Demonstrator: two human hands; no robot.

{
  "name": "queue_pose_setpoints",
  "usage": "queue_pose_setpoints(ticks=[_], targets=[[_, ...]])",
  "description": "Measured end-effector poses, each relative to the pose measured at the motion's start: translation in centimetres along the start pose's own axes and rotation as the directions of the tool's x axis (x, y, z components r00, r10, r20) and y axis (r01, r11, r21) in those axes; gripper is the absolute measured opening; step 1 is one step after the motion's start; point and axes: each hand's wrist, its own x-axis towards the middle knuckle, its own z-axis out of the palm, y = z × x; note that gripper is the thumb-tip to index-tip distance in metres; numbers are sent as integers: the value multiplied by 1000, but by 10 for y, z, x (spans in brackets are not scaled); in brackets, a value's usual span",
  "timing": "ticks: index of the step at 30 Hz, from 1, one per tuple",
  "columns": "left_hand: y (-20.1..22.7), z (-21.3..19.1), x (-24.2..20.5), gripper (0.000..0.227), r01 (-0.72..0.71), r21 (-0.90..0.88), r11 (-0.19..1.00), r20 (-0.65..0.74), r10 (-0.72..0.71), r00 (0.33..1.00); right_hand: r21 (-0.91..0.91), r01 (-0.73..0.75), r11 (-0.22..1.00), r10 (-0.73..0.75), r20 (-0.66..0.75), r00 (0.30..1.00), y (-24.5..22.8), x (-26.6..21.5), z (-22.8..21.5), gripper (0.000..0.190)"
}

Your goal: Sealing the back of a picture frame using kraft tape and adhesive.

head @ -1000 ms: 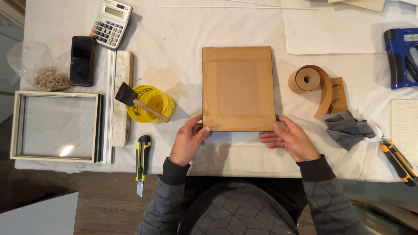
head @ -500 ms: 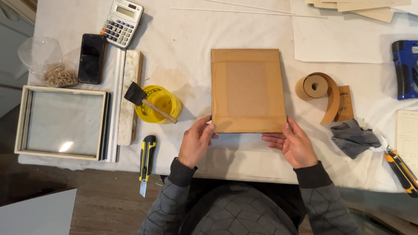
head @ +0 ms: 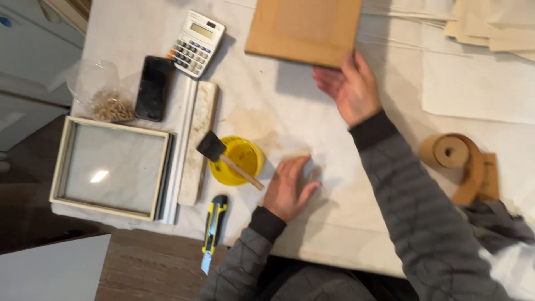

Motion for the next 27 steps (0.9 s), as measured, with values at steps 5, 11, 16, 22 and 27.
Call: queue_pose_setpoints(ticks=[5, 11, 16, 22, 27], targets=[[-3, -7, 6, 76, -25, -15, 1000, 3, 25, 1000, 35, 6, 999, -8, 74, 997, 24, 142, 46, 40], [-8, -5, 8, 81, -20, 42, 999, 20, 19, 1000, 30, -41, 999, 38, 84, 996, 45, 251, 84, 39], [-9, -6, 5, 83, 12, 84, 996, 24, -14, 1000, -84, -11, 996, 25, 169, 985, 65, 313, 98, 35], [-6, -11, 7, 82, -16, 164, 986, -31, 22, 999, -529, -112, 841, 211, 132, 968, 61, 351, 82, 33], [-12, -9, 7, 81, -7, 119, 993, 25, 5, 1000, -751, -30, 659, 200, 137, 970, 57, 370, 55, 30]])
